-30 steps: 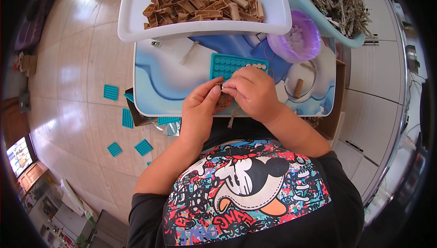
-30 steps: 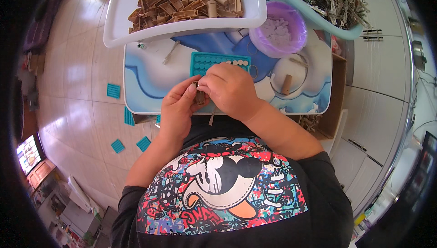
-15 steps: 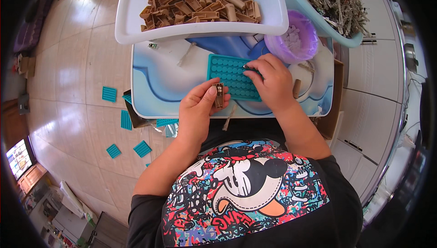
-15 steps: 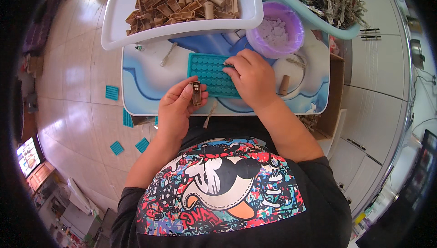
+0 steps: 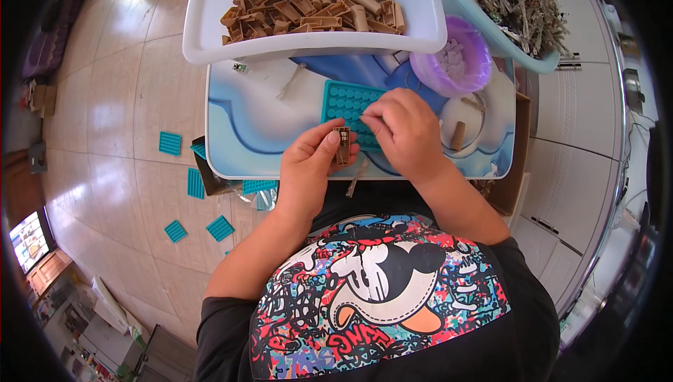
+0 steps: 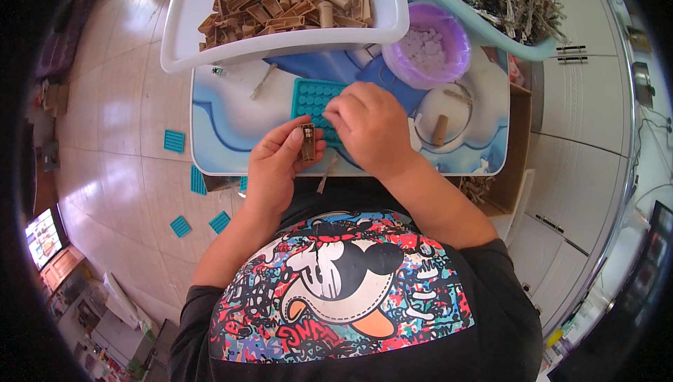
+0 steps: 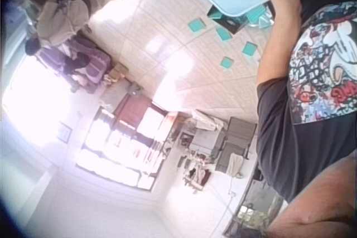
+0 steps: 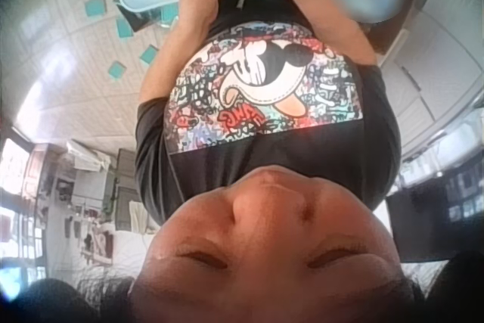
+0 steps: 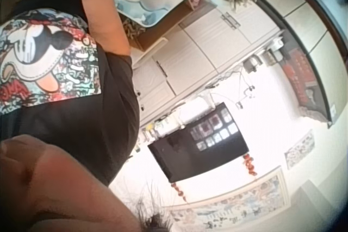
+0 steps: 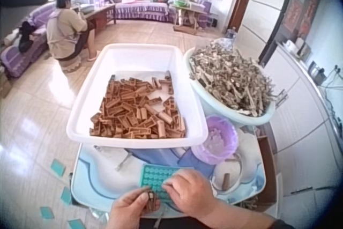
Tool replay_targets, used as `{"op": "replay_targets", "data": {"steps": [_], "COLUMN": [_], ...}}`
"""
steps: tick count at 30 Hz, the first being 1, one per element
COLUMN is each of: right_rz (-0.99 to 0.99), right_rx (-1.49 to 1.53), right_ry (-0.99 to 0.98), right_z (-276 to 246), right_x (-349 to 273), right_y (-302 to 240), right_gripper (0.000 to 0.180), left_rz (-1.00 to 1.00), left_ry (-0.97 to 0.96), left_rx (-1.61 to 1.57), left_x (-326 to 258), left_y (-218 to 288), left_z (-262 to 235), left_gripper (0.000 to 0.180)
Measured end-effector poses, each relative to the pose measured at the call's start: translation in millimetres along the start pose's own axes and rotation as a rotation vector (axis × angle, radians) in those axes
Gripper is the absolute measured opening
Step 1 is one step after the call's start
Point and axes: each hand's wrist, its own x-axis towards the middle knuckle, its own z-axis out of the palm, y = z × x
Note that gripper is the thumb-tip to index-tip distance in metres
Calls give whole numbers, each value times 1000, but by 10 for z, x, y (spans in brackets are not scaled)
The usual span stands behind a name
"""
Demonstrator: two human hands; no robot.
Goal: The person assembles small circular components into rectangular wooden holders by hand.
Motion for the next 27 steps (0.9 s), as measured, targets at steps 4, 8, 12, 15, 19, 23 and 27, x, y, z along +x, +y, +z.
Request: {"op": "replay_targets", "data": {"steps": [4, 8, 12, 15, 19, 23, 27], "right_rz": [60, -7, -8, 11, 7, 37, 6], "right_rx": [-35, -16, -24, -74, 56, 215, 208], "right_ry": [59, -41, -87, -98, -32, 16, -19], "right_z": [-13, -16, 62, 101, 79, 112, 137], "right_x": [-73, -61, -62, -55, -16, -17, -36], "right_y": [163, 114, 90, 106, 21, -79, -76], "right_gripper": [12, 13, 14, 15, 15, 15, 15], "left_rz": [3, 5, 14, 10, 10, 16, 28], "left_ry": [9, 4, -2, 2, -1, -5, -2], "left_rx": [20, 18, 18, 14, 12, 25, 18], "left_x": [-11, 3, 0, -8, -3, -2, 4], "left_y": [9, -3, -17, -1, -10, -31, -40], "left_z": [2, 0, -13, 2, -12, -15, -26], "left_gripper": [30, 30, 31, 31, 30, 30, 30]}}
